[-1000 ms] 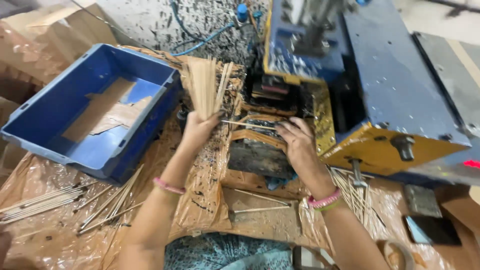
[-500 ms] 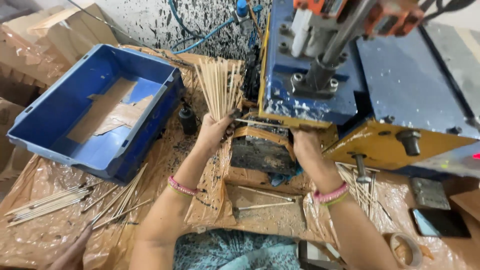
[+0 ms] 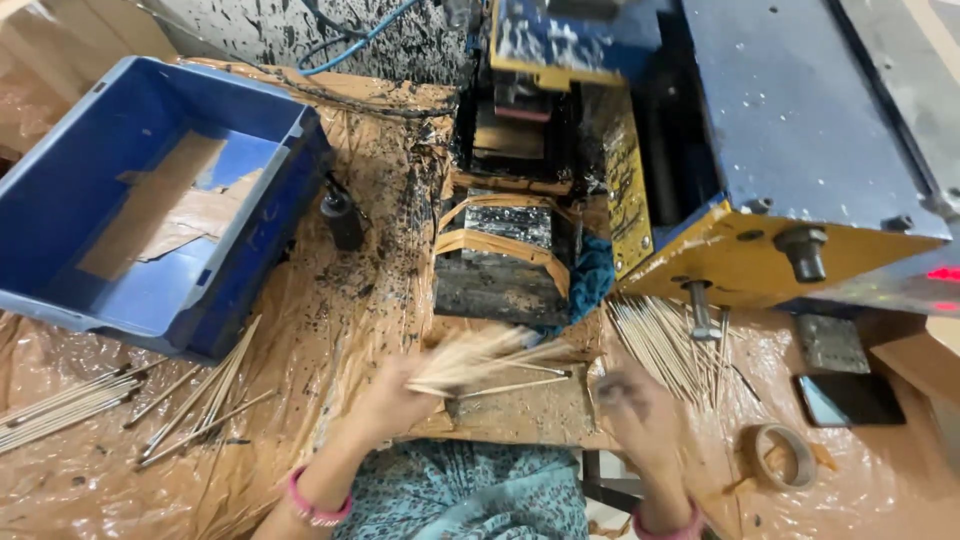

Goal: Feeding wooden sticks into a machine for coating or processing as part of manufacturing incense sticks.

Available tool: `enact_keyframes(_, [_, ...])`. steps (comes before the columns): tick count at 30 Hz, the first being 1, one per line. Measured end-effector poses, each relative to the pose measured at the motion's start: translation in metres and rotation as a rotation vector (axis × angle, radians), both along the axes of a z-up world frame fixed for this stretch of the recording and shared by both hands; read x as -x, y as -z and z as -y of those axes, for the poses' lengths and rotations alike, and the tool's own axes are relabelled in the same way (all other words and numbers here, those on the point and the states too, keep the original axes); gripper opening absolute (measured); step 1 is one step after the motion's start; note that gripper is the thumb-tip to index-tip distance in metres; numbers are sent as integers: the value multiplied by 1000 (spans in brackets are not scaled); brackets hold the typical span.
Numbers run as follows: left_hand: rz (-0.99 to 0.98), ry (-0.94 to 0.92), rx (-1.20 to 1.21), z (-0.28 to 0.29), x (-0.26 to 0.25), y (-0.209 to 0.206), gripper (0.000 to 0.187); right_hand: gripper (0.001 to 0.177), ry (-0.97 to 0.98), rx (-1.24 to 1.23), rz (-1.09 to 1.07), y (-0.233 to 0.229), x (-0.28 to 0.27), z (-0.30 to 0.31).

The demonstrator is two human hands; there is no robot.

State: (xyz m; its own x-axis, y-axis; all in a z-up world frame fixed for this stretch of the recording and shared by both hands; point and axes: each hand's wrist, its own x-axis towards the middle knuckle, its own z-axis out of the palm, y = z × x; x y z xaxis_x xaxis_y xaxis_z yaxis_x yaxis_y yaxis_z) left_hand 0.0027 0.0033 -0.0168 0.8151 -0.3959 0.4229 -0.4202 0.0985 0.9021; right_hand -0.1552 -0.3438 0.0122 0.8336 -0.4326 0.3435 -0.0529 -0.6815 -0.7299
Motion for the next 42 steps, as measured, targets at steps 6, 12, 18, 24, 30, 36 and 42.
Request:
enact_keyframes(6, [-24, 225, -250, 15, -53, -85, 17, 21, -413, -504, 29, -76, -76, -32])
enact_keyframes(12, [-170, -161, 20, 31, -144, -101, 8, 31, -452, 602, 259, -136, -158, -55])
enact_keyframes(18, [-451, -48, 224, 79, -170, -70, 8, 40, -359, 792, 168, -110, -168, -32])
enact_keyframes(24, [-555, 50, 343, 83, -169, -67, 8, 42, -251, 683, 157, -94, -166, -29])
enact_keyframes(30, [-619, -48, 251, 73, -145, -78, 15, 25, -217, 357, -284, -27, -204, 18])
enact_keyframes(36, [-288, -251, 156, 12, -85, -20, 16, 30, -154, 471, 32, -110, -89, -28])
enact_keyframes(42, [-470, -316, 15, -29, -15, 11, 12, 23, 259, 327, 177, -19, 13, 20])
